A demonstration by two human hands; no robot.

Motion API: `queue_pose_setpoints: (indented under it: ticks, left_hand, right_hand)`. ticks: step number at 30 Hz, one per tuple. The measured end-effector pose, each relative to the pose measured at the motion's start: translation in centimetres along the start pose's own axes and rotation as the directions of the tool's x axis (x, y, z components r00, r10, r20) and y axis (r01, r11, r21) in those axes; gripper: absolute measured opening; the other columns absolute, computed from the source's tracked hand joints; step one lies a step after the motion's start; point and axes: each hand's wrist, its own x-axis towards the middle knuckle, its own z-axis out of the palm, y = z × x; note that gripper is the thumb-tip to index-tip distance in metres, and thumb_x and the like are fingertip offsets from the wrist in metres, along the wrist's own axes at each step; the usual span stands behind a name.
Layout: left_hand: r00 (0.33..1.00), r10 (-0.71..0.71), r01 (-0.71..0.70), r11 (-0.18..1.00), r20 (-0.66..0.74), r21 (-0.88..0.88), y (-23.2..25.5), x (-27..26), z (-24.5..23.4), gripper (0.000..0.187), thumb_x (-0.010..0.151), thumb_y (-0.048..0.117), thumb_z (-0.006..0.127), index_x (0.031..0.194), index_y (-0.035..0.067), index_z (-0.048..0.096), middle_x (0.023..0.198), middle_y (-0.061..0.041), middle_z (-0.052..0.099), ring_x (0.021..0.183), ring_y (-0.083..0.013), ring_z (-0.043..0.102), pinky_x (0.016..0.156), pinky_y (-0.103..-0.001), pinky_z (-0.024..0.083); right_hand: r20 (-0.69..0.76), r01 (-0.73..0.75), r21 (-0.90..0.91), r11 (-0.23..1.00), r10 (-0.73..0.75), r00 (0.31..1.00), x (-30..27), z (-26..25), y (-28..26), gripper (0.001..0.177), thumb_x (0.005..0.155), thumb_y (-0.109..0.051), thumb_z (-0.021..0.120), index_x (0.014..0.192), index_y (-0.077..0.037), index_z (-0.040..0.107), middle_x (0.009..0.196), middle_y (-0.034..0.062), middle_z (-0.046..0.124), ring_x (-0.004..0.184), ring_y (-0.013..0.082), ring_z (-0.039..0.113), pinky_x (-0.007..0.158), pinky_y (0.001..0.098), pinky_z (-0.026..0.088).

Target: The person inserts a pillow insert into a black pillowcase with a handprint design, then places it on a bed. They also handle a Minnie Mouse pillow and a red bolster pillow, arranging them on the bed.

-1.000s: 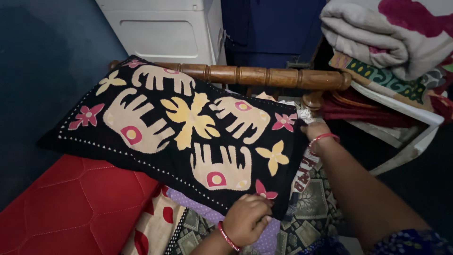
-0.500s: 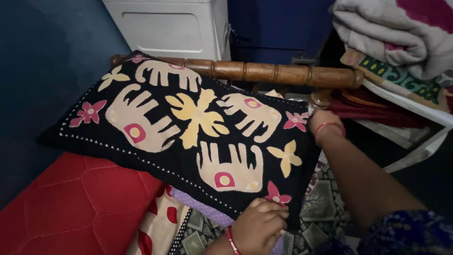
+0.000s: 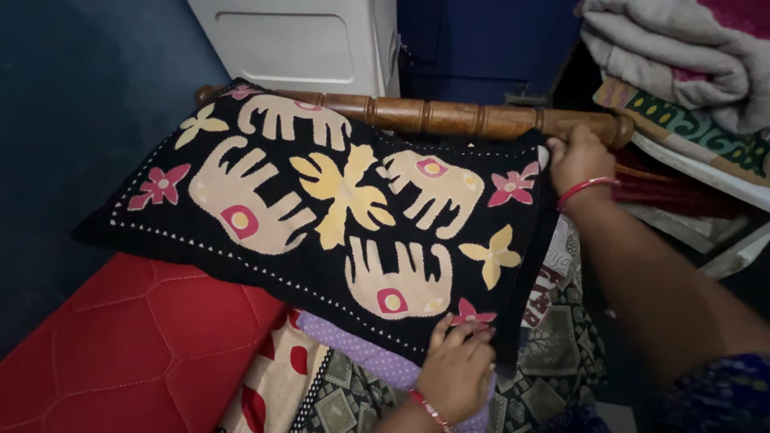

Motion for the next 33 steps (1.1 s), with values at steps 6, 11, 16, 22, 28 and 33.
queue_pose_setpoints:
  ticks: [6, 11, 16, 22, 28, 33]
  left_hand:
    - [0.993, -0.113, 0.111, 0.992, 0.038, 0.059, 1.2, 2.0, 1.4, 0.046, 0.076, 0.034, 0.077, 0.101, -0.002, 0.063, 0.115, -0.026, 0.066, 0.117, -0.0423, 0.054, 0.105, -0.065, 0.027]
    - [0.899, -0.322, 0.277, 0.943, 0.297, 0.184, 1.4, 5.1, 6.4, 0.038, 0.090, 0.023, 0.070, 0.121, 0.003, 0.061, 0.102, -0.018, 0.071, 0.102, -0.0365, 0.065, 0.098, -0.056, 0.042]
    - [0.923, -0.316, 0.338, 0.939, 0.220, -0.070, 3.4, 4.9, 5.8, 0.059, 0.081, 0.011, 0.069, 0.137, 0.002, 0.053, 0.105, -0.022, 0.069, 0.096, -0.0401, 0.067, 0.087, -0.051, 0.051]
    - [0.997, -0.078, 0.072, 0.963, -0.014, -0.259, 5.4, 5.4, 2.3, 0.049, 0.085, 0.009, 0.068, 0.133, 0.005, 0.055, 0.128, -0.026, 0.065, 0.108, -0.0419, 0.066, 0.091, -0.048, 0.054]
    - [0.977, -0.212, 0.214, 0.966, 0.033, -0.143, 5.1, 5.0, 0.8, 0.049, 0.088, 0.008, 0.063, 0.136, 0.000, 0.053, 0.109, -0.023, 0.070, 0.082, -0.0401, 0.070, 0.068, -0.051, 0.055]
    - [0.916, -0.332, 0.300, 0.939, 0.224, 0.168, 3.6, 4.5, -0.7, 0.033, 0.089, 0.008, 0.062, 0.119, -0.003, 0.058, 0.093, -0.022, 0.071, 0.083, -0.0376, 0.071, 0.071, -0.047, 0.057]
  right_hand:
    - [0.207, 0.162, -0.232, 0.959, -0.114, 0.972, 2.7, -5.2, 3.2, 0.030, 0.105, -0.034, 0.067, 0.112, -0.006, 0.072, 0.114, 0.0262, 0.069, 0.096, 0.0458, 0.068, 0.082, 0.0548, 0.052]
    - [0.622, -0.064, -0.007, 0.998, 0.054, 0.781, -1.6, -3.4, 2.8, 0.036, 0.089, -0.036, 0.075, 0.114, -0.011, 0.072, 0.107, 0.0167, 0.078, 0.095, 0.0320, 0.075, 0.088, 0.0458, 0.058]
    - [0.465, -0.023, 0.098, 0.995, -0.025, 0.885, -7.1, 4.7, 6.5, 0.071, 0.068, -0.023, 0.090, 0.131, -0.005, 0.062, 0.120, 0.0260, 0.063, 0.107, 0.0384, 0.064, 0.093, 0.0428, 0.052]
    - [0.374, -0.310, 0.145, 0.940, 0.238, 0.896, -8.4, 9.4, 7.7, 0.070, 0.074, -0.018, 0.084, 0.136, -0.002, 0.055, 0.125, 0.0259, 0.065, 0.115, 0.0375, 0.065, 0.098, 0.0429, 0.051]
    - [0.245, -0.446, 0.121, 0.887, 0.408, 0.879, -6.5, 3.8, 9.7, 0.023, 0.091, -0.011, 0.065, 0.109, -0.004, 0.076, 0.110, 0.0244, 0.075, 0.108, 0.0388, 0.074, 0.101, 0.0424, 0.054]
    - [0.243, -0.460, 0.528, 0.714, 0.392, 0.887, -4.8, 1.7, 6.2, 0.023, 0.087, -0.015, 0.078, 0.103, 0.000, 0.072, 0.096, 0.0142, 0.073, 0.086, 0.0303, 0.069, 0.075, 0.0436, 0.056]
